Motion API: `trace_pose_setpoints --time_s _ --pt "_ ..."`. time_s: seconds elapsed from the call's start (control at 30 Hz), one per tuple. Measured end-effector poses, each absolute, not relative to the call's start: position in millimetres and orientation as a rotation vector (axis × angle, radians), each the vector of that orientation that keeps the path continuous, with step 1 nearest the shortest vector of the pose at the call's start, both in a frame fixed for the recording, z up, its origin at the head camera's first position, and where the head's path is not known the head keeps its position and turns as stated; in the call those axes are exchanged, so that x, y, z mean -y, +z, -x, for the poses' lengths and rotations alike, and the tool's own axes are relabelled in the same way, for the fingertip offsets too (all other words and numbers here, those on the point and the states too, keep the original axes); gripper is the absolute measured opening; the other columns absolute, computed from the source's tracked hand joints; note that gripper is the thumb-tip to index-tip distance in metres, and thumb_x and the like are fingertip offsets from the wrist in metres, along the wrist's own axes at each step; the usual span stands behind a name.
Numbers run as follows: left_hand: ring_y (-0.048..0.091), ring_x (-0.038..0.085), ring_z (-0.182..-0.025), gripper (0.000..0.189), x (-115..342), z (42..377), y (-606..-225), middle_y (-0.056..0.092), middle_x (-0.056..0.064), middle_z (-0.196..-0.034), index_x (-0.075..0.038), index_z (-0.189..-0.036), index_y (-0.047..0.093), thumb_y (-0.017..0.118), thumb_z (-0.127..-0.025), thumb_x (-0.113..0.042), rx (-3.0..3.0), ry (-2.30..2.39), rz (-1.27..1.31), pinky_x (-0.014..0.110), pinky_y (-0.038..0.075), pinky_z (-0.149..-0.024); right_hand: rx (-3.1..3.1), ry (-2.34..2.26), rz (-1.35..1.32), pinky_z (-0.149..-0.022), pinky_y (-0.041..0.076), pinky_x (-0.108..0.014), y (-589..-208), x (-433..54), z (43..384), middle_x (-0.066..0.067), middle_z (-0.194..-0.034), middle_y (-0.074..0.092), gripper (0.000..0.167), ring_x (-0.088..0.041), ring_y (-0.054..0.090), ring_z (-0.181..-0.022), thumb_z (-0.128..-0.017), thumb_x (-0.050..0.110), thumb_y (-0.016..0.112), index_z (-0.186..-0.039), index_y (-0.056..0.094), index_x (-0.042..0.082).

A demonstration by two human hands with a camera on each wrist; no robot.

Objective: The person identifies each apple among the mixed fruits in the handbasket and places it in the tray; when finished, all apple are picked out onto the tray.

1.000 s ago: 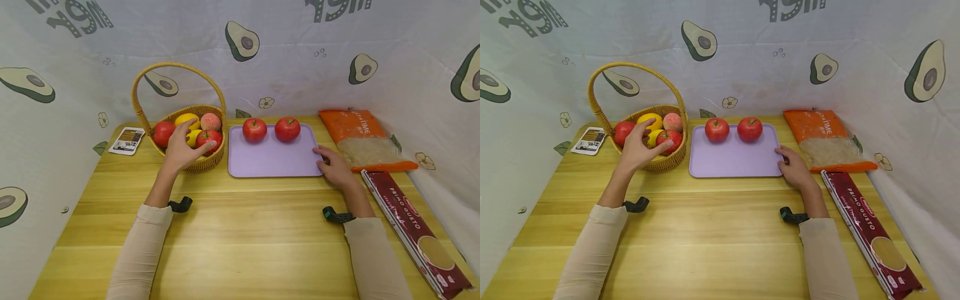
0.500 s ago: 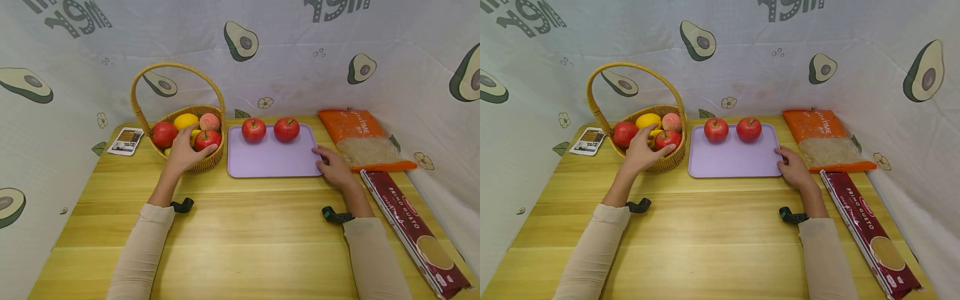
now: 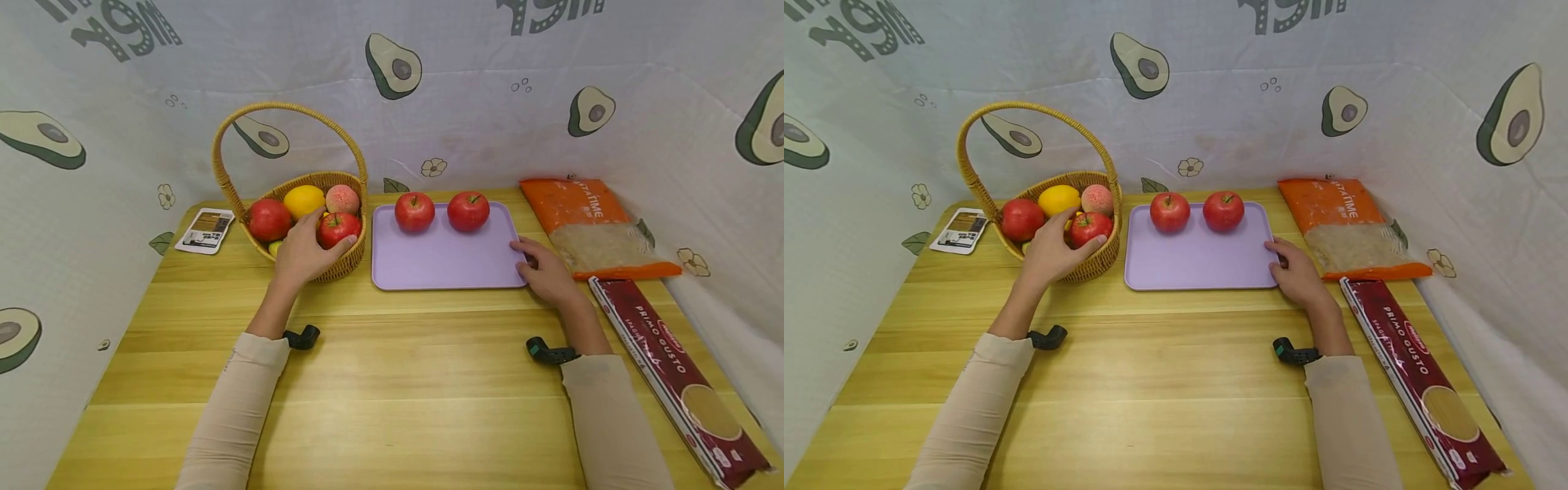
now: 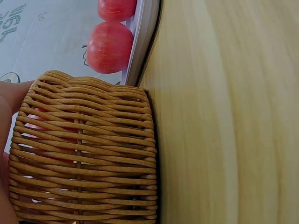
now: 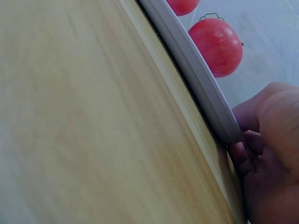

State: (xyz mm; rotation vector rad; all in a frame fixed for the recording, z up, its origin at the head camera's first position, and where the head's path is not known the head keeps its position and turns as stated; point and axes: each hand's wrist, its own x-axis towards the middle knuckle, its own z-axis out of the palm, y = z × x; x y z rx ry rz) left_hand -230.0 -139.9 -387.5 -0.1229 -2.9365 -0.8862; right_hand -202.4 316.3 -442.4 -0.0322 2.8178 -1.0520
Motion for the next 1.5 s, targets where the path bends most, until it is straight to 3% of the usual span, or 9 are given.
trace_pose_setpoints --time_s 0.33,0.67,0.93,1.27,1.5 --pt "0.061 0.039 -0.121 0.088 141 231 -388 0.058 0.015 -0.146 -0.015 -0.156 0.041 0.062 -0.089 -0.069 2.949 -0.830 0.158 0.059 0.051 -0.100 -2.822 -1.063 0.049 -0.121 0.026 -0.066 -441 -316 203 -0.020 -0.169 0.023 0.052 -0.047 0.029 -0.150 -0.107 0.015 0.047 -0.158 0.040 0.006" --pt "0.050 0.039 -0.137 0.091 143 233 -390 0.045 0.018 -0.157 -0.007 -0.160 0.032 0.060 -0.094 -0.064 2.967 -0.870 0.247 0.060 0.039 -0.116 -2.806 -1.075 0.048 -0.121 0.025 -0.066 -439 -315 202 -0.021 -0.169 0.023 0.053 -0.048 0.027 -0.151 -0.106 0.014 0.047 -0.158 0.040 0.006" --pt "0.047 0.040 -0.139 0.091 141 233 -390 0.043 0.016 -0.159 -0.009 -0.159 0.035 0.066 -0.092 -0.062 2.901 -0.975 0.243 0.060 0.041 -0.115 -2.805 -1.071 0.035 -0.122 0.023 -0.067 -442 -317 200 -0.021 -0.169 0.022 0.053 -0.048 0.024 -0.152 -0.106 0.014 0.047 -0.158 0.039 0.006" --pt "0.048 0.035 -0.135 0.085 141 230 -384 0.050 0.012 -0.152 -0.015 -0.153 0.041 0.076 -0.087 -0.055 2.747 -1.141 0.206 0.058 0.045 -0.111 -2.809 -1.078 0.048 -0.122 0.024 -0.066 -442 -317 202 -0.021 -0.169 0.022 0.052 -0.048 0.026 -0.151 -0.106 0.014 0.047 -0.158 0.040 0.006" --pt "0.053 0.028 -0.127 0.083 137 224 -375 0.053 0.009 -0.147 -0.016 -0.149 0.047 0.080 -0.084 -0.053 2.593 -1.237 0.245 0.050 0.054 -0.102 -2.808 -1.069 0.053 -0.122 0.023 -0.066 -441 -316 203 -0.021 -0.169 0.023 0.052 -0.048 0.026 -0.152 -0.106 0.014 0.047 -0.158 0.040 0.005"
